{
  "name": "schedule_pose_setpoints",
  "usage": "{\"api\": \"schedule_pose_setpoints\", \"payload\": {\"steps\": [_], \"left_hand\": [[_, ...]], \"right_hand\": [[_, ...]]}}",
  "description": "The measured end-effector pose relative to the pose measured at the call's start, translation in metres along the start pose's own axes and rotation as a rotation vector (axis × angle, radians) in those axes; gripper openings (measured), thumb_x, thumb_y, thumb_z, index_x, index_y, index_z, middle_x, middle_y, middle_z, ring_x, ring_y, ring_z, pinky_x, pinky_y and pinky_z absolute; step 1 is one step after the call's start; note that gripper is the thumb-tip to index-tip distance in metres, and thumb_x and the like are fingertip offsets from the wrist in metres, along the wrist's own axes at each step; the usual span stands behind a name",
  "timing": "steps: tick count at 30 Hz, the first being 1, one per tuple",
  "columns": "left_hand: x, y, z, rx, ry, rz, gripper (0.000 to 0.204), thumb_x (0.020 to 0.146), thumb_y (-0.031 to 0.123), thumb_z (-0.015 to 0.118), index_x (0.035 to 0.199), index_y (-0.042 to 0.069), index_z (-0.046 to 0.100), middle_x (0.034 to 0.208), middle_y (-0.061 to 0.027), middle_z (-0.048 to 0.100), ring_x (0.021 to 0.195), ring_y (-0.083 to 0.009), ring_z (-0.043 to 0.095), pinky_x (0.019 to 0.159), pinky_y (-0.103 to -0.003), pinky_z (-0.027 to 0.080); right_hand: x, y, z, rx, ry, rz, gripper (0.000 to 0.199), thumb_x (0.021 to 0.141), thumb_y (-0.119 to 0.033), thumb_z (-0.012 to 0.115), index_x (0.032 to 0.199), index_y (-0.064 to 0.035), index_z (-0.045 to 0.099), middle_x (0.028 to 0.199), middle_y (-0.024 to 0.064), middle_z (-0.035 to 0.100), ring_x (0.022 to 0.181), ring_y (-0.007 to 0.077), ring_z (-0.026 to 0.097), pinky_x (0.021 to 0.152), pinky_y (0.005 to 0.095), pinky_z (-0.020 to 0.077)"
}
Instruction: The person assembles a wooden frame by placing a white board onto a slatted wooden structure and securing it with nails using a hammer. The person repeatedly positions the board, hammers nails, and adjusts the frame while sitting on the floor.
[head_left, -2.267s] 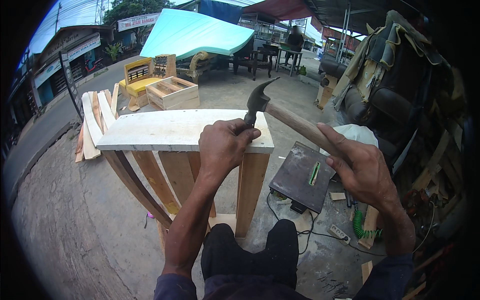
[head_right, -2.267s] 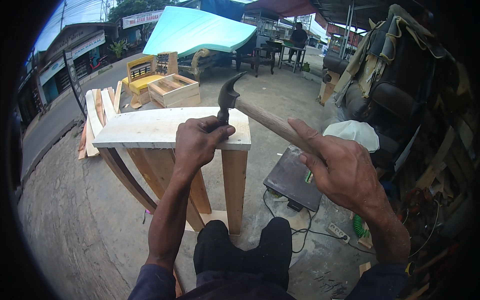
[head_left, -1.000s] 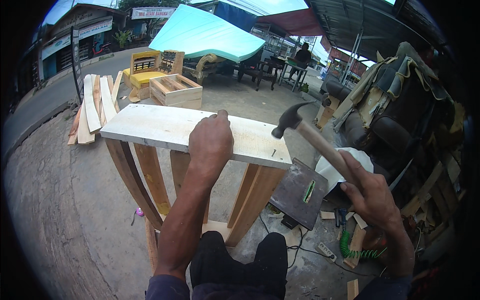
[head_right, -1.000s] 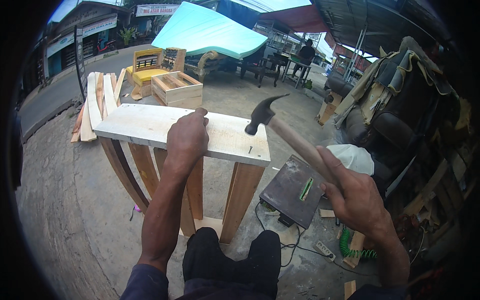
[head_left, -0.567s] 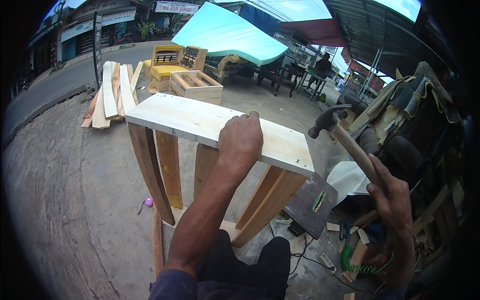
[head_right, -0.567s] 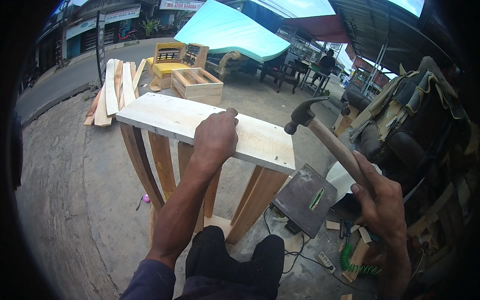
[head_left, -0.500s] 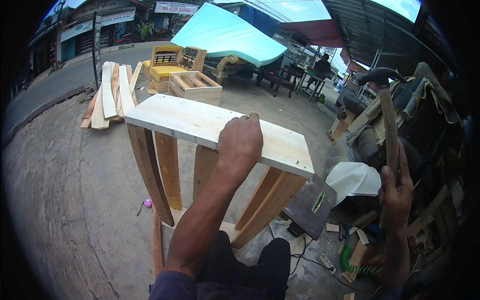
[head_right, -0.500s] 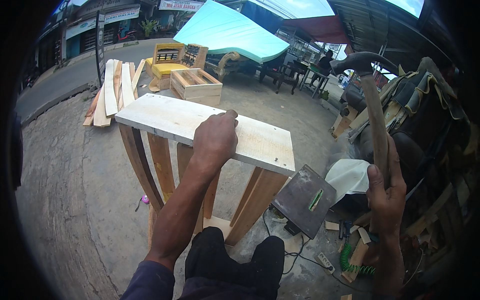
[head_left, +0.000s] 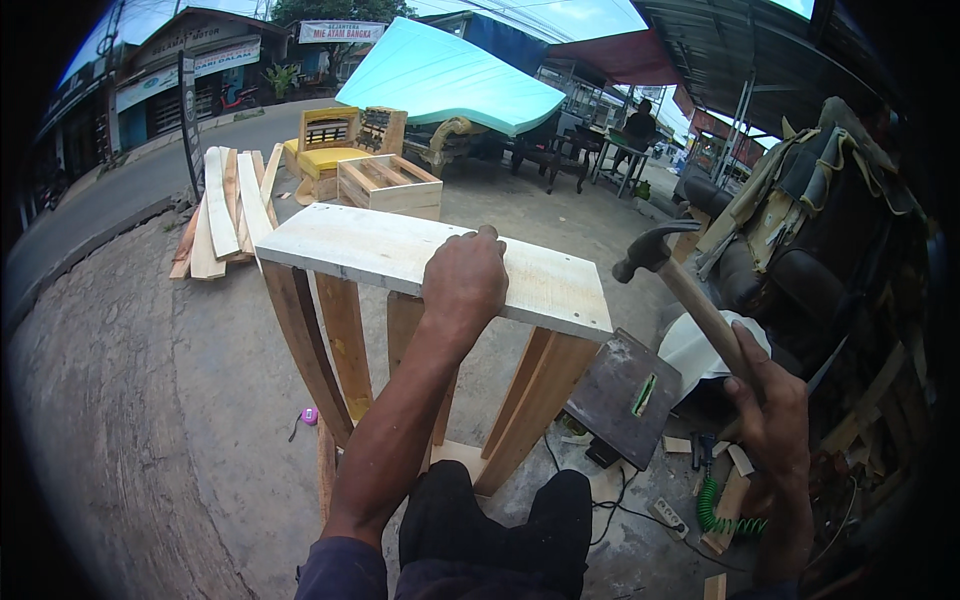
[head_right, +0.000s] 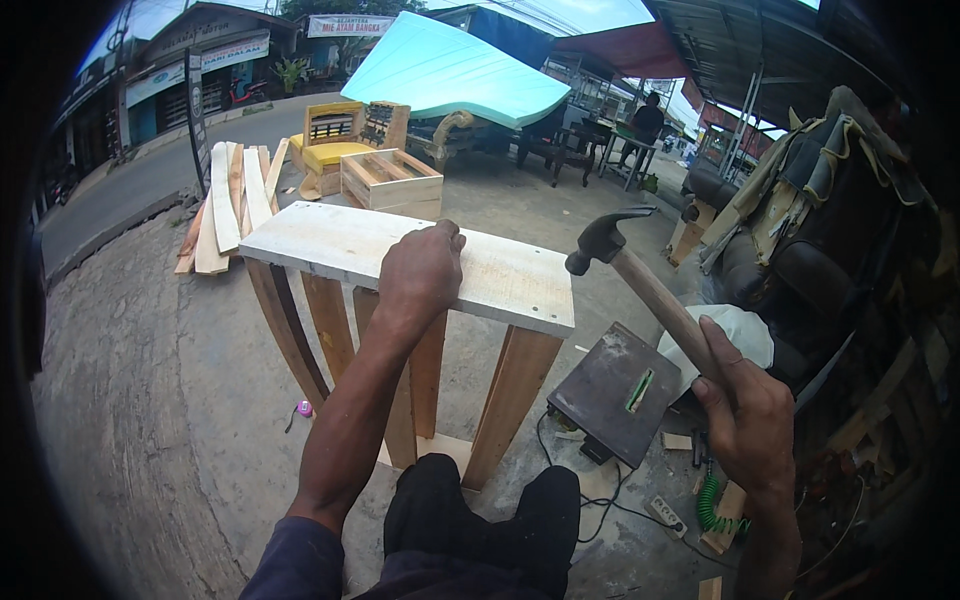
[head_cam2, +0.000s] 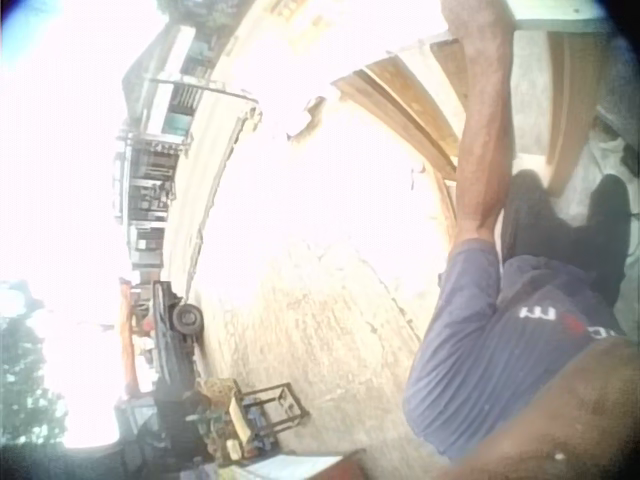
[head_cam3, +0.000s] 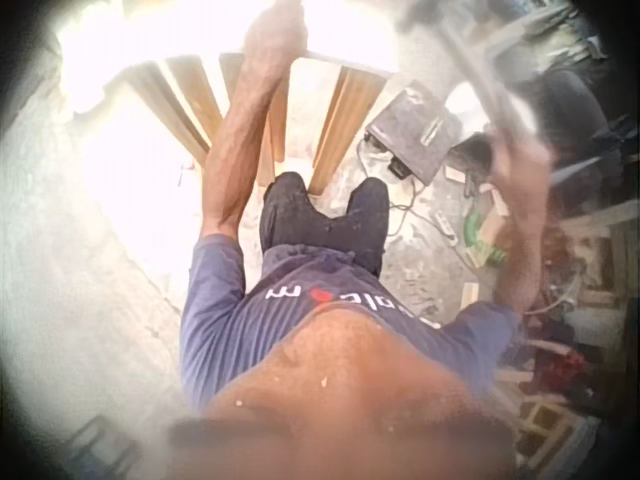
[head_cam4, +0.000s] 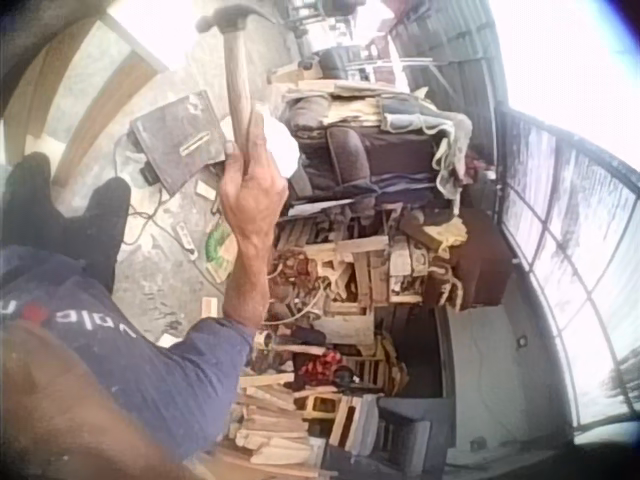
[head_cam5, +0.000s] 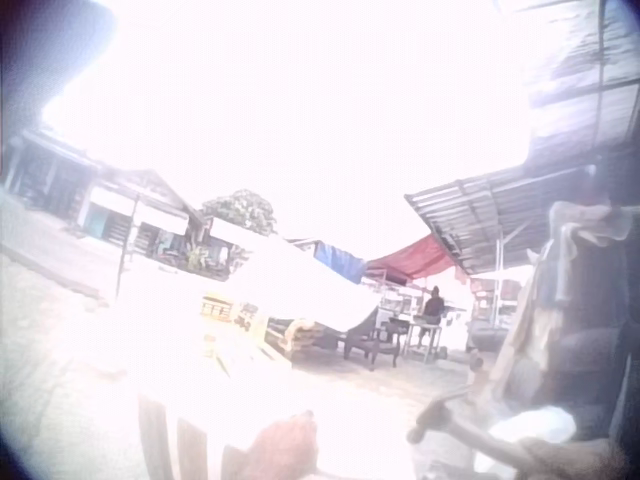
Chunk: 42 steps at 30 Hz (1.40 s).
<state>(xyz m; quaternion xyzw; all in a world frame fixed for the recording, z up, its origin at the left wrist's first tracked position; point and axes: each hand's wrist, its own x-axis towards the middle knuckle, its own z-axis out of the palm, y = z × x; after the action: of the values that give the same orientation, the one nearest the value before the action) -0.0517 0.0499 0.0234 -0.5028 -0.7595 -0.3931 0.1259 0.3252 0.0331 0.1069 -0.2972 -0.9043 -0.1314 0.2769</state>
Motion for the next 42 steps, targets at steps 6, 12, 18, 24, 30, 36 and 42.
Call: {"api": "schedule_pose_setpoints", "payload": {"steps": [6,12,18,24,30,36,42], "left_hand": [[0.001,0.003,-0.005,-0.009,-0.033,-0.016,0.028,0.105,0.024,0.053,0.108,0.002,0.070,0.096,-0.0214,0.074,0.094,-0.0414,0.071,0.086,-0.053,0.053],[0.003,-0.006,-0.008,-0.052,-0.035,0.000,0.029,0.102,0.024,0.059,0.114,0.001,0.071,0.102,-0.0226,0.075,0.099,-0.0417,0.071,0.090,-0.049,0.054],[-0.016,-0.073,-0.059,-0.307,0.782,-0.011,0.027,0.101,0.020,0.061,0.114,-0.003,0.068,0.110,-0.0219,0.072,0.109,-0.0383,0.066,0.097,-0.048,0.052],[0.001,-0.212,-0.097,-0.187,0.611,-0.646,0.076,0.094,0.056,0.067,0.136,-0.006,0.054,0.138,-0.0231,0.056,0.131,-0.0358,0.050,0.110,-0.045,0.042],[0.005,-0.283,-0.064,-0.876,0.448,-0.570,0.054,0.095,0.050,0.066,0.118,0.001,0.068,0.102,-0.0063,0.065,0.096,-0.0171,0.060,0.084,-0.033,0.047],[0.015,-0.275,-0.059,-0.616,0.623,-0.743,0.063,0.084,0.050,0.064,0.104,-0.009,0.074,0.107,-0.0196,0.073,0.100,-0.0306,0.066,0.089,-0.041,0.049],[0.008,-0.209,-0.065,-0.398,0.811,-0.893,0.059,0.078,0.050,0.062,0.094,-0.004,0.079,0.103,-0.0229,0.076,0.100,-0.0379,0.070,0.088,-0.047,0.051]], "right_hand": [[0.001,-0.012,0.012,-0.082,-0.170,-0.012,0.062,0.093,-0.016,0.071,0.152,-0.0147,0.051,0.081,0.0174,0.069,0.070,0.0302,0.070,0.068,0.0431,0.0549],[-0.002,-0.017,0.031,0.106,-0.201,0.093,0.061,0.090,-0.013,0.073,0.148,-0.0137,0.054,0.091,0.0226,0.072,0.084,0.0427,0.072,0.075,0.0506,0.0547],[-0.097,0.007,0.083,0.468,0.023,0.541,0.051,0.093,-0.014,0.071,0.141,-0.0006,0.059,0.096,0.0217,0.074,0.082,0.0302,0.074,0.077,0.0403,0.0551],[-0.344,0.027,0.269,0.440,-0.159,1.614,0.037,0.085,-0.019,0.075,0.114,0.0018,0.066,0.069,0.0094,0.062,0.054,0.0246,0.063,0.051,0.0412,0.0513],[-0.482,-0.043,0.298,0.093,-0.688,1.601,0.049,0.087,-0.023,0.070,0.127,0.0047,0.064,0.099,0.0267,0.069,0.088,0.0362,0.071,0.078,0.0503,0.0570],[-0.599,-0.029,0.335,-0.201,-0.625,1.533,0.049,0.084,-0.020,0.074,0.125,0.0036,0.064,0.087,0.0180,0.069,0.080,0.0319,0.070,0.075,0.0473,0.0562],[-0.270,0.017,0.277,0.554,-0.039,1.060,0.051,0.099,-0.019,0.065,0.146,-0.0020,0.053,0.127,0.0172,0.063,0.106,0.0257,0.066,0.093,0.0415,0.0526]]}}
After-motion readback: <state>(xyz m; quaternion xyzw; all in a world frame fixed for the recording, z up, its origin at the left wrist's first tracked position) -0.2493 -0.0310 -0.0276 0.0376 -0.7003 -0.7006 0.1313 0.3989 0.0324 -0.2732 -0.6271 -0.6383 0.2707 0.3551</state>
